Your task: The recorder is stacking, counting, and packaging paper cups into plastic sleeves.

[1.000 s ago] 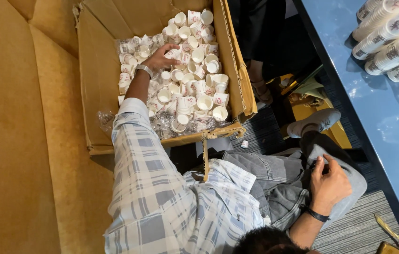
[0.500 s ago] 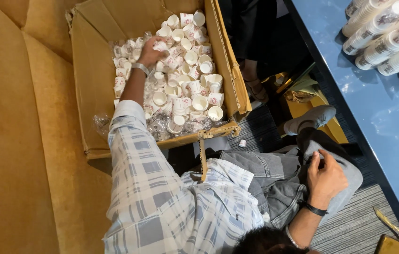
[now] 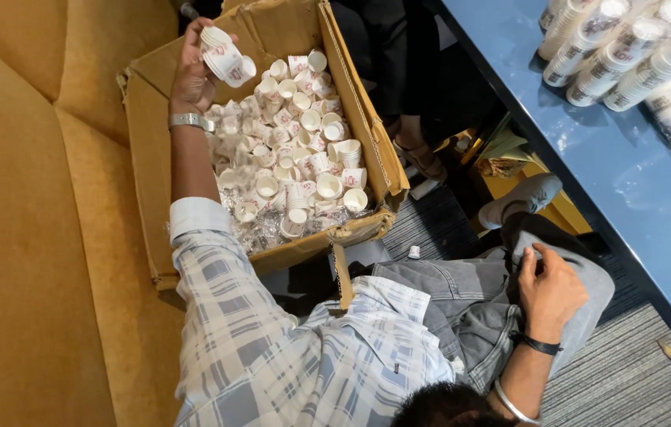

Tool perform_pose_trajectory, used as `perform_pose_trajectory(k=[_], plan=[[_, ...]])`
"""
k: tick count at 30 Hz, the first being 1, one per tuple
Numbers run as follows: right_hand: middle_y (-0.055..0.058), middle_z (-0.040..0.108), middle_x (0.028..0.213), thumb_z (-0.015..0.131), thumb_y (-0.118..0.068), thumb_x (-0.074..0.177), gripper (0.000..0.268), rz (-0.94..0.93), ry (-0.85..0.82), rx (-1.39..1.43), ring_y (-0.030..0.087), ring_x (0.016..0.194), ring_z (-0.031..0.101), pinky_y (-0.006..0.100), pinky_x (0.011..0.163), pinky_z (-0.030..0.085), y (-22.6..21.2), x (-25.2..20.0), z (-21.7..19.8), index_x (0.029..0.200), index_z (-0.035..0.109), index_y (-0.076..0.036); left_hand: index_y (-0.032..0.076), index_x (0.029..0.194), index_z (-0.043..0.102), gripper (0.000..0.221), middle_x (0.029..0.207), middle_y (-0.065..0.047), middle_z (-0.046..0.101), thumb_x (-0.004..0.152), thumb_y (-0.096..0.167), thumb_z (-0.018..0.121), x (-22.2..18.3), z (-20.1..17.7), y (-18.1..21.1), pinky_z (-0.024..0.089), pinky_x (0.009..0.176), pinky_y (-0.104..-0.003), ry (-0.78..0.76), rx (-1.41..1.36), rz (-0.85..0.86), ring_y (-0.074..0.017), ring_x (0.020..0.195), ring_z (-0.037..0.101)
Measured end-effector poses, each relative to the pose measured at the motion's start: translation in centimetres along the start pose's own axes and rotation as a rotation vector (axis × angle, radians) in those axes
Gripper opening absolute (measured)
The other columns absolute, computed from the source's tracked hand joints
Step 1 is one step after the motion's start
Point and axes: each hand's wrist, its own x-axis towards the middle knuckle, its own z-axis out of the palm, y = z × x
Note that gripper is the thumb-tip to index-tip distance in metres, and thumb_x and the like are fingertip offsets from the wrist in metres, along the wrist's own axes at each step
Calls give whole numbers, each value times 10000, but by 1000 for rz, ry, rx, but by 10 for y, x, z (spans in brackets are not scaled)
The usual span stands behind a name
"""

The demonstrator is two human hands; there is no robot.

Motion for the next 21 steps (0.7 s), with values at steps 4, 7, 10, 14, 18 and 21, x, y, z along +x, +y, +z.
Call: perform_pose_trajectory(k=[4,7,10,14,18,21], plan=[[62,721,855,737,-346,1040,169,16,34,49,253,780,691,380,656,489,-8,3,-8,1104,786,-197,123,1466,422,529,1306,-196,676,1036,25,714,38,79,4,619,943,-322,-146,-145,183,-207,1091,705],[56,715,853,740,-211,1039,147,79,64,451,160,752,659,301,654,489,-21,9,-16,1156,774,-129,136,1467,441,565,1318,-174,683,1000,63,749,60,187,-2,609,982,-330,-371,-133,201,-200,1129,705],[50,722,950,723,-99,1038,256,122,126,864,80,788,638,223,677,505,-46,25,-53,1290,707,-61,144,1444,466,582,1344,-143,684,965,46,782,71,313,-32,613,1000,-343,-704,-143,93,-192,1180,700],[84,646,1336,769,-57,918,661,80,236,1021,89,977,663,214,748,561,-87,59,-109,1505,465,-40,127,1430,480,554,1319,-127,686,990,-15,785,53,456,-95,617,1038,-328,-1077,-245,-115,-179,1201,689],[103,646,1337,794,-21,925,634,143,415,929,114,1055,681,260,842,615,-64,59,-114,1483,496,-18,129,1471,482,604,1305,-117,681,982,-9,809,29,557,-128,638,997,-327,-1212,-253,-281,-186,1199,699],[108,700,1225,788,11,961,481,204,538,958,134,1067,716,288,899,636,-28,51,-107,1394,580,11,151,1434,478,631,1294,-91,692,913,4,802,21,605,-147,693,894,-336,-1238,-127,-280,-183,1169,727]])
